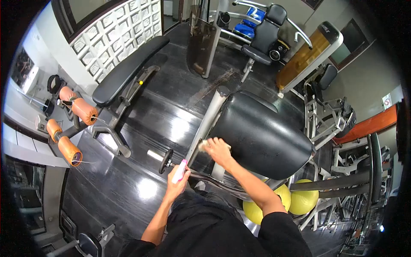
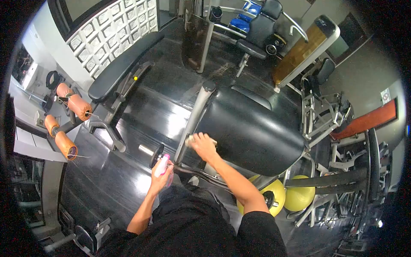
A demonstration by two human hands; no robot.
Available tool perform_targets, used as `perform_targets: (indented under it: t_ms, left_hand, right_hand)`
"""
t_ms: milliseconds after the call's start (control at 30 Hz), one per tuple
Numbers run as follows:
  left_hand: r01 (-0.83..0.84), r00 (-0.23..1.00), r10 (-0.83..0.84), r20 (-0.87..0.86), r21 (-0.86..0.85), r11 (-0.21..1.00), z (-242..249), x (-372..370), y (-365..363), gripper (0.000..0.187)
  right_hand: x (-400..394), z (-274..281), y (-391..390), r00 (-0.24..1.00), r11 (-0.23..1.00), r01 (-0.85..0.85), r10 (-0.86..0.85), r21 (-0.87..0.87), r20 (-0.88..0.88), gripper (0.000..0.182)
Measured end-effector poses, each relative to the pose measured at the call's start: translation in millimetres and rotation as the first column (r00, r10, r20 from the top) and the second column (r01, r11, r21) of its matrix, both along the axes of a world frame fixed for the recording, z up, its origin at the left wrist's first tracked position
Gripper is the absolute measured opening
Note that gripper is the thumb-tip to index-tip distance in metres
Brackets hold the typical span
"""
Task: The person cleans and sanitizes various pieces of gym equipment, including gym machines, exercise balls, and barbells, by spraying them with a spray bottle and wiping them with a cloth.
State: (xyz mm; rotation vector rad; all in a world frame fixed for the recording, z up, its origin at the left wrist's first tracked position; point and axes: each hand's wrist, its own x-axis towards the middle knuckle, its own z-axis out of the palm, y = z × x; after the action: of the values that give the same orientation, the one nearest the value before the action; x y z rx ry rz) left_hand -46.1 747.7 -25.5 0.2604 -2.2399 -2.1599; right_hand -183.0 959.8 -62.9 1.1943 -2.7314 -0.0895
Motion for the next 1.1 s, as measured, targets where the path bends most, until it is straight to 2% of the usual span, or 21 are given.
perform_targets:
  t_ms: [33, 100, 133, 167, 233, 300, 333, 367, 400, 433, 600, 667, 700, 733, 767, 800, 833, 900, 967, 1033, 1100]
  left_hand:
    - [-0.006, 1.0, 0.006, 0.005, 0.004, 1.0, -3, 1, 2, 0.013]
    - [-0.014, 0.997, 0.011, -0.072, -0.031, 0.999, -10, 1, 1, 0.014]
    - [-0.003, 0.998, 0.001, -0.062, -0.023, 1.0, -10, 2, 2, 0.013]
    - [-0.001, 0.998, 0.0, -0.063, -0.022, 1.0, -10, 3, 4, 0.013]
    - [-0.013, 1.0, 0.013, 0.015, 0.024, 1.0, -8, 2, 7, 0.012]
    - [-0.001, 0.999, -0.001, 0.044, 0.034, 0.999, -4, 1, 10, 0.012]
    - [0.009, 0.997, -0.013, 0.08, 0.047, 0.999, -3, 2, 12, 0.012]
    - [0.013, 0.996, -0.016, 0.083, 0.044, 0.999, -3, 3, 14, 0.012]
    - [0.031, 0.999, -0.03, 0.028, -0.03, 0.999, -4, 2, 14, 0.012]
    - [0.041, 0.998, -0.045, -0.031, -0.103, 0.994, -6, 0, 15, 0.013]
    - [0.036, 0.996, -0.045, -0.079, -0.11, 0.993, -17, 5, 12, 0.015]
    - [0.018, 0.996, -0.027, -0.08, -0.109, 0.994, -13, 6, 12, 0.016]
    - [-0.005, 1.0, 0.004, -0.006, -0.035, 0.999, -6, 8, 13, 0.014]
    - [-0.034, 0.997, 0.031, 0.072, 0.037, 0.999, -3, 10, 13, 0.013]
    - [-0.036, 0.997, 0.033, 0.074, 0.036, 0.999, -7, 12, 14, 0.013]
    - [-0.039, 0.999, 0.039, -0.001, -0.025, 0.999, -10, 12, 14, 0.012]
    - [-0.043, 0.996, 0.036, -0.08, -0.086, 0.995, -13, 11, 15, 0.011]
    - [-0.035, 0.998, 0.033, -0.049, -0.045, 0.998, -13, 9, 19, 0.01]
    - [-0.016, 1.0, 0.016, -0.016, -0.009, 1.0, -10, 7, 21, 0.009]
    - [-0.005, 1.0, 0.003, 0.031, 0.074, 0.997, -1, -1, 27, 0.009]
    - [0.045, 0.998, -0.05, 0.044, 0.099, 0.994, 7, -5, 32, 0.009]
  right_hand:
    - [-13, 18, -3, 0.999, 0.999, 0.048, -0.048, 0.009, 0.004, 0.024]
    - [-49, 53, 2, 0.978, 0.976, 0.117, -0.145, -0.182, -0.148, 0.031]
    - [-65, 78, 5, 0.955, 0.956, 0.179, -0.226, -0.234, -0.192, 0.028]
    - [-81, 89, 9, 0.916, 0.924, 0.209, -0.299, -0.319, -0.266, 0.028]
    - [-92, 87, 7, 0.865, 0.877, 0.271, -0.403, -0.397, -0.3, 0.027]
    - [-71, 71, -9, 0.902, 0.92, 0.3, -0.36, -0.254, -0.237, 0.024]
    - [-56, 55, -22, 0.926, 0.934, 0.355, -0.357, -0.041, -0.122, 0.022]
    - [-44, 32, -28, 0.969, 0.954, 0.245, -0.244, 0.173, -0.026, 0.022]
    - [-31, 4, -36, 0.987, 0.954, 0.151, -0.161, 0.26, 0.015, 0.021]
    - [-20, -14, -40, 0.997, 0.938, 0.073, -0.058, 0.34, -0.054, 0.022]
    - [-36, 8, -65, 0.976, 0.87, 0.098, -0.18, 0.484, 0.125, 0.021]
    - [-59, 22, -54, 0.968, 0.895, 0.192, -0.239, 0.403, 0.07, 0.02]
    - [-70, 41, -45, 0.964, 0.91, 0.237, -0.264, 0.34, 0.034, 0.02]
    - [-78, 57, -33, 0.962, 0.943, 0.27, -0.271, 0.196, -0.022, 0.023]
    - [-83, 69, -19, 0.956, 0.956, 0.289, -0.285, 0.047, -0.074, 0.025]
    - [-84, 77, -6, 0.955, 0.966, 0.243, -0.255, -0.09, -0.154, 0.031]
    - [-77, 83, 2, 0.938, 0.95, 0.172, -0.239, -0.261, -0.251, 0.026]
    - [-58, 60, 14, 0.948, 0.964, 0.113, -0.177, -0.24, -0.265, 0.028]
    - [-28, 25, 25, 0.978, 0.984, -0.049, 0.013, -0.169, -0.207, 0.026]
    - [0, 3, 33, 0.974, 0.985, -0.17, 0.168, -0.001, -0.149, 0.021]
    - [3, 3, 43, 0.976, 0.982, -0.182, 0.187, 0.05, -0.115, 0.02]
